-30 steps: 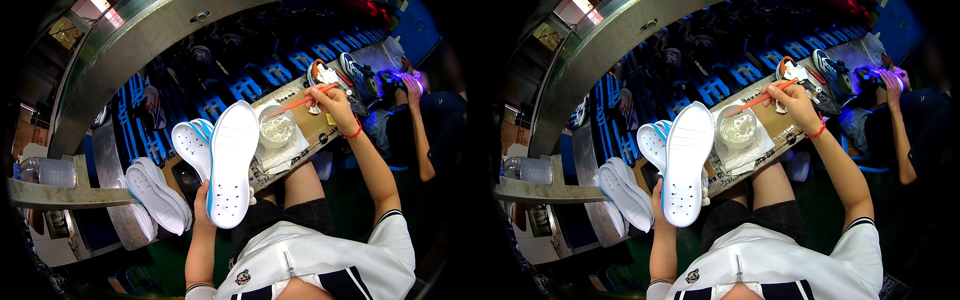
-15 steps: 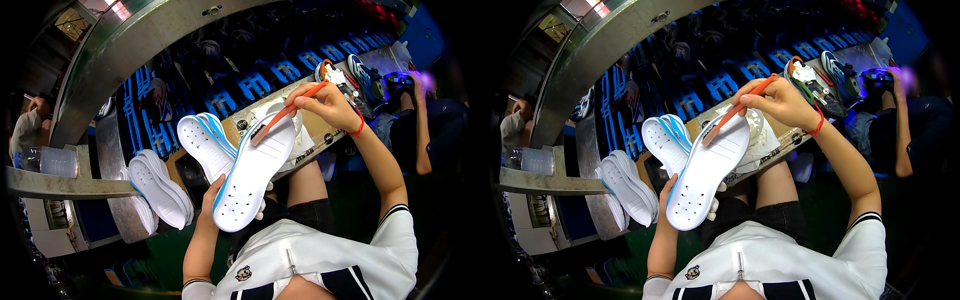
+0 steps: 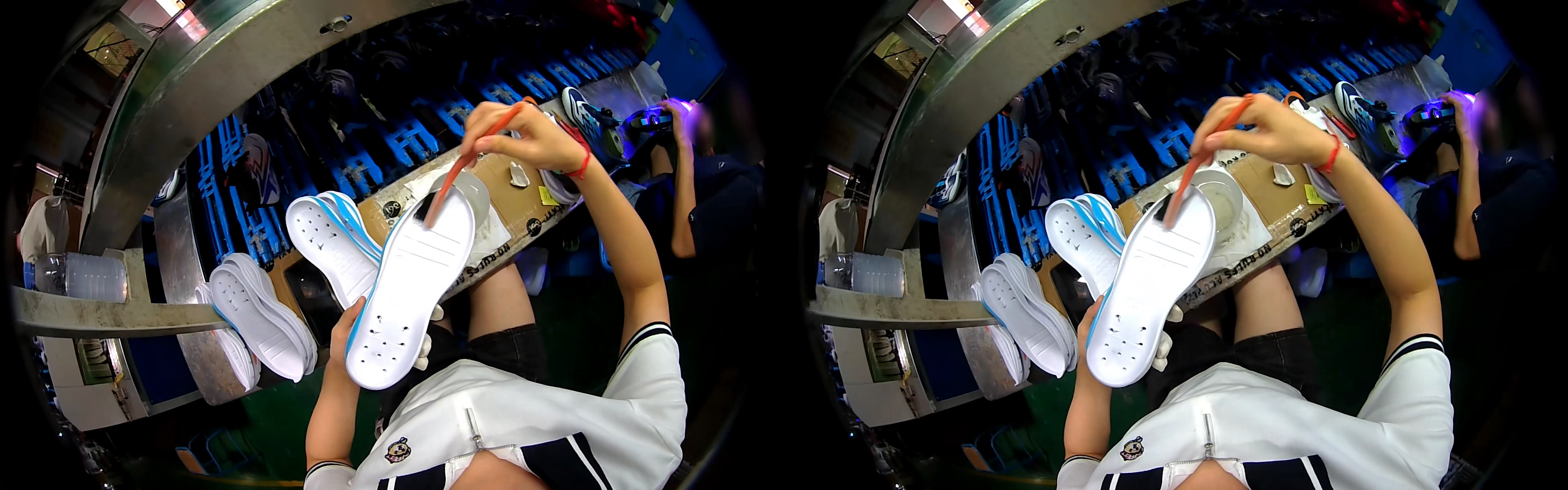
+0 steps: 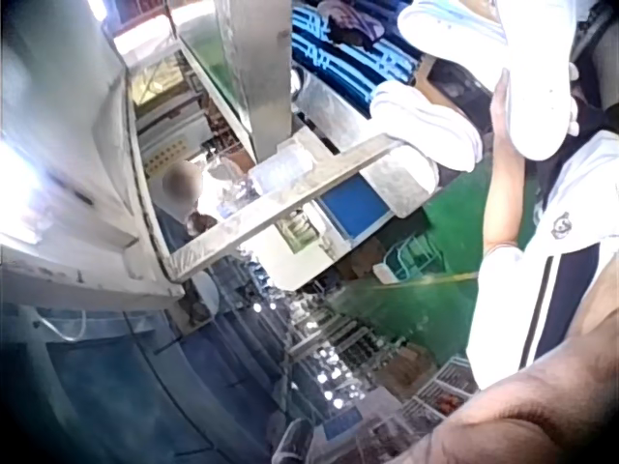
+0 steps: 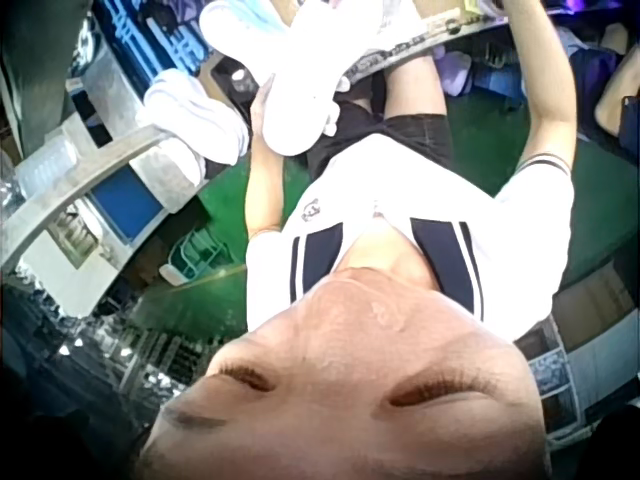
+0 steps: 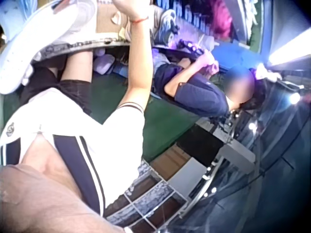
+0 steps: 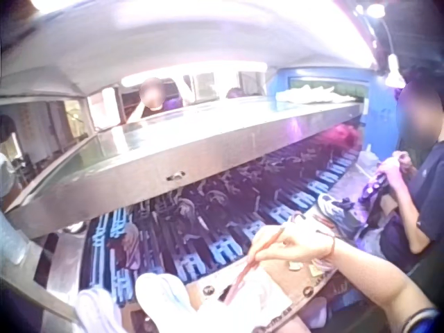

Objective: The person applies a liquid adhesive to the perimeter and inner surface of white shoe soles using a small brush, handling several soles from a stack and placing them onto a conveyor belt.

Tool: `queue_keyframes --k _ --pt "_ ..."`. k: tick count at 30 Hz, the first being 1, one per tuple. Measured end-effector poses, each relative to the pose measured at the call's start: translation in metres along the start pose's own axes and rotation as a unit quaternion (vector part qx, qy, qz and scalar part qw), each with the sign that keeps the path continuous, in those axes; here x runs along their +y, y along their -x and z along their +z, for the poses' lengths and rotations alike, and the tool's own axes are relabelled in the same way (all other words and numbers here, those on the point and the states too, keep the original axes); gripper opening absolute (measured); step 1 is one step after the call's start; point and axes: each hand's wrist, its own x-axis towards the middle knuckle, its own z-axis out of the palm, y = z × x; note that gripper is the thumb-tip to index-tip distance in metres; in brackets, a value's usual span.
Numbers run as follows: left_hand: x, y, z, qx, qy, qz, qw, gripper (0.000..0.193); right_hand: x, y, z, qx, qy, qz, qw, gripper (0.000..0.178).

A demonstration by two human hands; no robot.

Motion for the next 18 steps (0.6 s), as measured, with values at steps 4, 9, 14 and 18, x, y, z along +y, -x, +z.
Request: queue_keyframes --k 4,9,14,18 --pt "-0.001 -0.003 -0.002 -0.037 0.015 0.03 0.999 0.075 -0.005 0.022 -0.001 0.094 0.109 0.002 0.99 0.015" --pt "-0.005 -0.004 -0.044 0.065 -0.128 0.134 0.981 0.074 -0.018 0.045 0.047 0.22 0.064 0.074 0.97 0.014" --pt "0.001 -0.009 -0.037 0.083 -0.164 0.213 0.96 0.067 -0.032 0.056 0.086 0.201 -0.013 0.077 0.977 0.013" --pt "0.002 -0.011 -0.024 0.071 -0.172 0.231 0.955 0.066 -0.052 0.061 0.102 0.152 -0.08 0.075 0.982 0.014"
